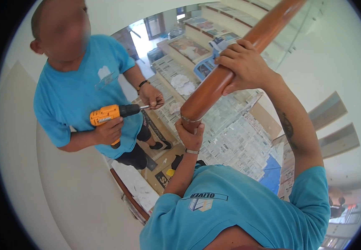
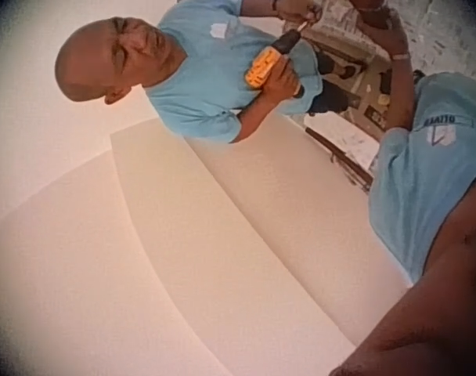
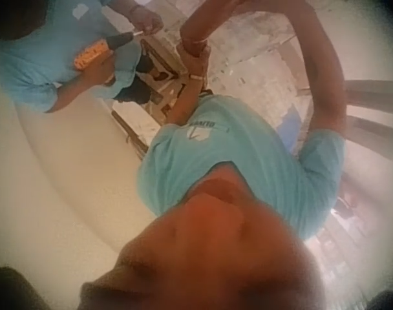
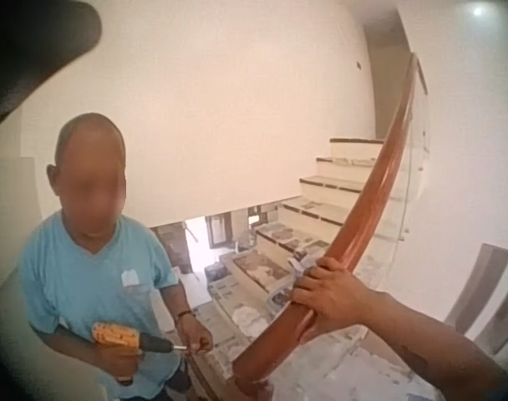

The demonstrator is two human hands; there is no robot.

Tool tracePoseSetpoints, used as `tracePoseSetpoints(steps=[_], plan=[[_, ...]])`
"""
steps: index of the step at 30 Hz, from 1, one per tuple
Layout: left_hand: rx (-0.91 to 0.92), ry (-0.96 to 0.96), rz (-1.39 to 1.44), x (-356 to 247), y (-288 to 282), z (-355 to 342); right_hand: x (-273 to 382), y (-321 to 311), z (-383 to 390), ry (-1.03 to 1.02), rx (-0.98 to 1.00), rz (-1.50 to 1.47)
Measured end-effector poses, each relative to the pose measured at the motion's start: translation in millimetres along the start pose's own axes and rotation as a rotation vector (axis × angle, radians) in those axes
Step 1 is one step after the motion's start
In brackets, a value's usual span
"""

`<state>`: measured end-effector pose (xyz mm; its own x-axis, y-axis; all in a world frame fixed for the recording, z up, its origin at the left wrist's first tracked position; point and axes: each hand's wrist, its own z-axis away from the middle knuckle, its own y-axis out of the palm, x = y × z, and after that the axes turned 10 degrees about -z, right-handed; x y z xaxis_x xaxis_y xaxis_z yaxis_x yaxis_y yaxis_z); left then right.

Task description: Installing and securing a wooden handrail on a glass staircase using sealant, a cloth, and a power drill.

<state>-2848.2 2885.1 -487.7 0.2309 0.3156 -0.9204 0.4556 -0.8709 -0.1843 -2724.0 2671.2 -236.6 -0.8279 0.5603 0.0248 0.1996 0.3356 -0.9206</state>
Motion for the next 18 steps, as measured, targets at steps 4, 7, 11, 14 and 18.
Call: tracePoseSetpoints(steps=[4, 7, 11, 14, 18], plan=[[-0.047, 0.063, -0.126, -11, 13, -10, -4, -8, 2, 0.061, 0.028, -0.006], [-0.134, 0.086, -0.171, -24, 17, -13, -4, -8, -1, 0.074, 0.037, -0.008], [-0.175, 0.012, -0.209, -37, 24, -11, -1, -7, 4, 0.029, -0.014, 0.027], [-0.218, -0.014, -0.17, -43, 22, -7, 7, -6, 7, 0.03, -0.012, 0.023], [-0.244, 0.044, -0.189, -37, 9, -2, 22, -1, 10, 0.022, -0.01, 0.031]])
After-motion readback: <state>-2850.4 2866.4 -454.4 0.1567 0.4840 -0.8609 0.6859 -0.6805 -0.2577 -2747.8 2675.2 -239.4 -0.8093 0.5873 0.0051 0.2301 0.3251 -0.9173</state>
